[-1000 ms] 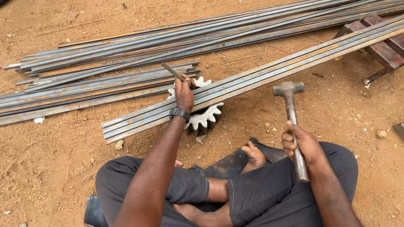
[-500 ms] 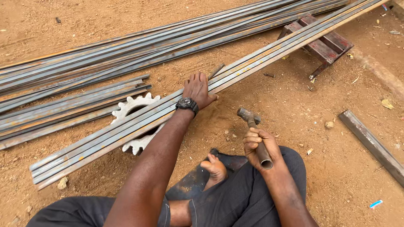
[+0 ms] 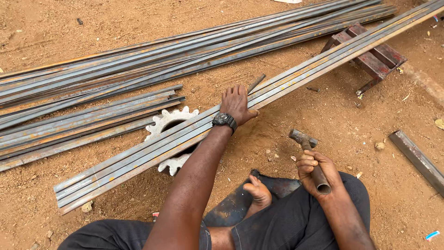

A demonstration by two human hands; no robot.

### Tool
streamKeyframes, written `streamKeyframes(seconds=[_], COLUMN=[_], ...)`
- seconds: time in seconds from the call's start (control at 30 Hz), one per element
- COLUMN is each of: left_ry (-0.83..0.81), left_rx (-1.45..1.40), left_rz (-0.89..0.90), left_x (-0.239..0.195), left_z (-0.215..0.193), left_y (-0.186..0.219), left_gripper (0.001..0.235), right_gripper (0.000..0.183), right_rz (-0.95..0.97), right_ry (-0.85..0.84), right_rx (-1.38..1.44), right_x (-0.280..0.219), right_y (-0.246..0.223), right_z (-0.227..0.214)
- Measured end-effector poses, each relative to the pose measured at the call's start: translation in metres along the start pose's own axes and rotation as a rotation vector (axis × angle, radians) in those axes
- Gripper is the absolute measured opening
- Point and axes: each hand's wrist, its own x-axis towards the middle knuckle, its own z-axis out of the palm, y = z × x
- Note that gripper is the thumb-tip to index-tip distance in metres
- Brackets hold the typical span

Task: The person holds long metal bars against a large gear-like object on the ground and uses a punch and a hammer to strike the bars into the notches of the gear.

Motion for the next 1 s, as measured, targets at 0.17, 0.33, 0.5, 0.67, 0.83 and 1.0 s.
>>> streamKeyframes(seconds=[0.17,0.33,0.5,0.67,0.83,1.0], left_ry=[0.026,0.013,-0.122,-0.094,0.036,0.009], left_rx=[-0.005,-0.002,-0.012,0.0,0.022,-0.035], left_rz=[0.037,0.013,-0.141,-0.197,-0.114,-0.179], left_x=[-0.022,-0.075,-0.145,-0.199,-0.222,-0.228], left_z=[-0.002,-0.024,-0.053,-0.065,-0.063,-0.053], left_y=[-0.021,-0.06,-0.102,-0.15,-0.179,-0.188], left_gripper=[0.083,0.085,0.091,0.092,0.101,0.099], right_gripper=[0.014,0.02,0.03,0.03,0.038,0.035], right_rz=[-0.002,0.036,-0.024,0.024,0.042,0.039], right_ry=[0.013,-0.012,0.017,-0.014,-0.051,-0.049], right_rx=[-0.028,-0.005,-0.068,0.014,0.011,0.067], right_x=[0.0,-0.004,-0.012,-0.014,-0.011,-0.01], right_y=[-0.003,-0.002,0.0,0.002,-0.005,-0.004], right_z=[0.001,0.002,0.003,-0.004,0.0,0.0])
